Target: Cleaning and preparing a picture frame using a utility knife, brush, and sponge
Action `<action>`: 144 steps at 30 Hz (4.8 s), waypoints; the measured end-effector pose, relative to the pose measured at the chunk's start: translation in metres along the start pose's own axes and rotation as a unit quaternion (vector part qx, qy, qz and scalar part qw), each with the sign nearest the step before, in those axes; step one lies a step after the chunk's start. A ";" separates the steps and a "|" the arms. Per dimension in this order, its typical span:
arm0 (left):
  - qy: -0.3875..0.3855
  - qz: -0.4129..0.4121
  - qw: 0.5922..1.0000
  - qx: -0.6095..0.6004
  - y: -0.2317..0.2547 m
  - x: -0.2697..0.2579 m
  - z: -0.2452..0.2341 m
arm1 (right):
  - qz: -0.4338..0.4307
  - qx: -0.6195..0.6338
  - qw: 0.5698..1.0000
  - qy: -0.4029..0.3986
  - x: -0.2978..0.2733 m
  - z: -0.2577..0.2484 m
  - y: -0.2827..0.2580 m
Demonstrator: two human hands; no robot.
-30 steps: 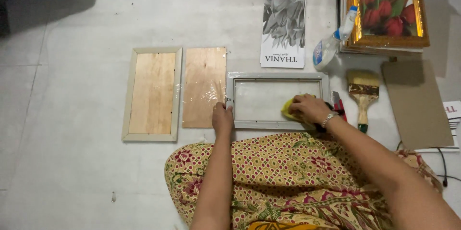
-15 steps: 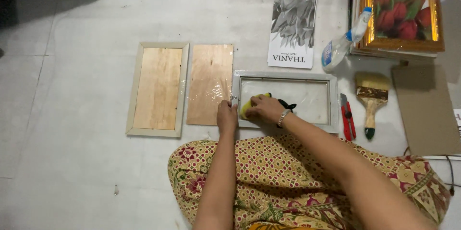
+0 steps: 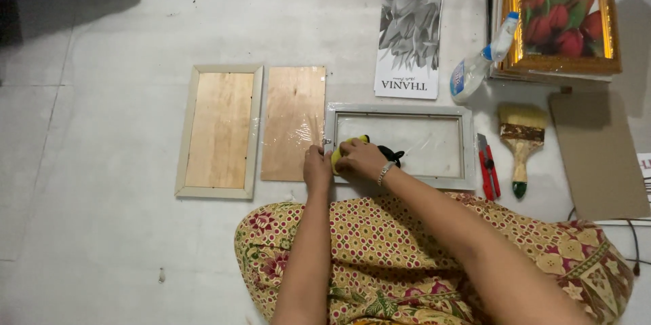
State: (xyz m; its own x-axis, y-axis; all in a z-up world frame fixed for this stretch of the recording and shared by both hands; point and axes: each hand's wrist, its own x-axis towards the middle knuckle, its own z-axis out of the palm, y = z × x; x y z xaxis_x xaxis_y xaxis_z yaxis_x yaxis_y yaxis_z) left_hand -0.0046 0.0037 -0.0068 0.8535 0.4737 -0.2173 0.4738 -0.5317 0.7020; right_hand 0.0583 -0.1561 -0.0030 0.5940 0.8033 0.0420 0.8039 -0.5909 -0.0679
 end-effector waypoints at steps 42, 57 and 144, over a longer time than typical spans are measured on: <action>-0.031 -0.042 0.999 0.012 -0.001 0.005 -0.002 | 0.011 0.007 0.999 0.048 -0.002 0.004 -0.012; -0.039 -0.071 0.996 0.029 0.000 0.006 0.000 | 0.332 0.013 0.933 -0.138 -0.192 -0.041 0.150; -0.034 -0.076 0.996 0.029 0.003 0.006 0.002 | 0.613 0.072 0.787 -0.017 -0.116 0.080 0.193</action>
State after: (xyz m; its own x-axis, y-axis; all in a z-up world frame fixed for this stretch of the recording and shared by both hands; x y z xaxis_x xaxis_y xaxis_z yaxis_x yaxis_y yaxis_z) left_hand 0.0024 0.0035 -0.0072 0.7831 0.5040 -0.3643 0.6081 -0.4982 0.6180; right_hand 0.1422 -0.3571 -0.1010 0.9170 -0.3609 -0.1698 -0.3858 -0.9106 -0.1481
